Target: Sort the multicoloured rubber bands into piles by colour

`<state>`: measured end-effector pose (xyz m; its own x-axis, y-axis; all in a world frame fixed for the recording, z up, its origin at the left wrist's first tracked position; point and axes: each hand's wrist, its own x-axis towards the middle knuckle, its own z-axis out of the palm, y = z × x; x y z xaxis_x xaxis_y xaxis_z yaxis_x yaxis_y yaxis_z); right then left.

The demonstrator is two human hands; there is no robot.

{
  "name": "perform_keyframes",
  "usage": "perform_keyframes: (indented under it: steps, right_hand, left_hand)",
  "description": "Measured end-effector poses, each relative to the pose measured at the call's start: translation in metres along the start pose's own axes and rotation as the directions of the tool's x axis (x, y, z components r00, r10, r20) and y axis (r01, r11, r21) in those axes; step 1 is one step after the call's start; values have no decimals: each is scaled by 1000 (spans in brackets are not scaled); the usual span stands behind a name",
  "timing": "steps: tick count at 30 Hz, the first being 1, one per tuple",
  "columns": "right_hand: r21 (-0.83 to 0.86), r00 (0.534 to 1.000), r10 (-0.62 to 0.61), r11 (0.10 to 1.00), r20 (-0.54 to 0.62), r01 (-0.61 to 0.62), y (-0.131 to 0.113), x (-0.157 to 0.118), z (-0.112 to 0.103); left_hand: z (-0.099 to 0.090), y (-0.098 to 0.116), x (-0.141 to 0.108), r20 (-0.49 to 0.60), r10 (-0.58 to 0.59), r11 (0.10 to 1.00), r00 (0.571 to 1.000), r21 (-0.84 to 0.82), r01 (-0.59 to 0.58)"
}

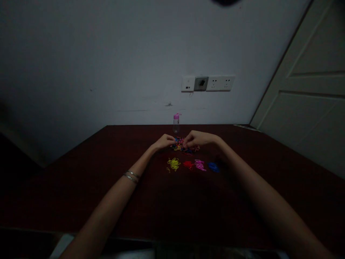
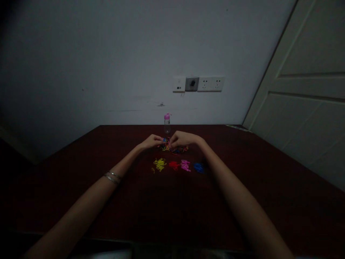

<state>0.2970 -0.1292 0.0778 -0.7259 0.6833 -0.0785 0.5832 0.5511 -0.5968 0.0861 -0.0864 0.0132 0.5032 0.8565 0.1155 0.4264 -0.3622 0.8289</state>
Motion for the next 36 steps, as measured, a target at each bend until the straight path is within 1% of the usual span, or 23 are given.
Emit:
perform_keyframes:
  steps: [3, 6, 8, 10, 13, 15, 17, 21, 26, 28, 29, 32, 34, 36]
  right_hand:
    - [24, 992, 58, 998, -114, -55, 11, -18, -22]
    - [47, 980, 113, 993, -161, -107, 22, -32, -37]
    - [64, 970, 143, 989, -197, -132, 27, -39, -43]
    - [78, 958, 169, 985, -232, -154, 31, -44, -46]
    - [77, 948, 185, 982, -261, -170, 34, -49, -49]
    - [76, 944, 192, 981, -268, -179, 35, -50, -49]
    - [81, 943, 201, 979, -265, -186, 37, -49, -49]
    - [85, 943, 208, 978, -261, -192, 43, -48, -49]
    - [88, 942, 212, 977, -261, -196, 50, -48, -48]
    - [98, 943, 216, 975, -253, -197, 53, -47, -47]
    - [98, 943, 221, 974, -247, -203, 54, -47, -47]
    - [62, 942, 248, 969, -227, -241, 59, -43, -45]
    - [36, 940, 266, 964, -214, -264, 63, -41, -43]
    - [23, 939, 279, 960, -200, -281, 68, -37, -40]
  left_hand:
    - [10, 15, 0, 67, 78, 995, 995, 60, -82]
    - [26, 37, 0, 160, 164, 974, 973, 132, -185]
    - [41, 52, 0, 226, 218, 943, 949, 201, -265]
    - [56, 65, 1, 301, 268, 900, 915, 261, -349]
    - [77, 79, 2, 383, 327, 840, 864, 302, -451]
    - [88, 84, 3, 394, 334, 815, 856, 336, -473]
    - [96, 88, 3, 393, 322, 798, 862, 378, -470]
    - [105, 92, 1, 415, 323, 780, 851, 392, -487]
    - [104, 87, 5, 412, 349, 806, 842, 327, -494]
    - [98, 80, 9, 390, 367, 821, 844, 291, -491]
    - [94, 77, 11, 369, 369, 833, 853, 276, -480]
    - [74, 64, 18, 259, 338, 891, 905, 221, -396]
    - [56, 54, 21, 146, 296, 933, 944, 167, -318]
    - [36, 42, 22, 20, 234, 962, 972, 140, -234]
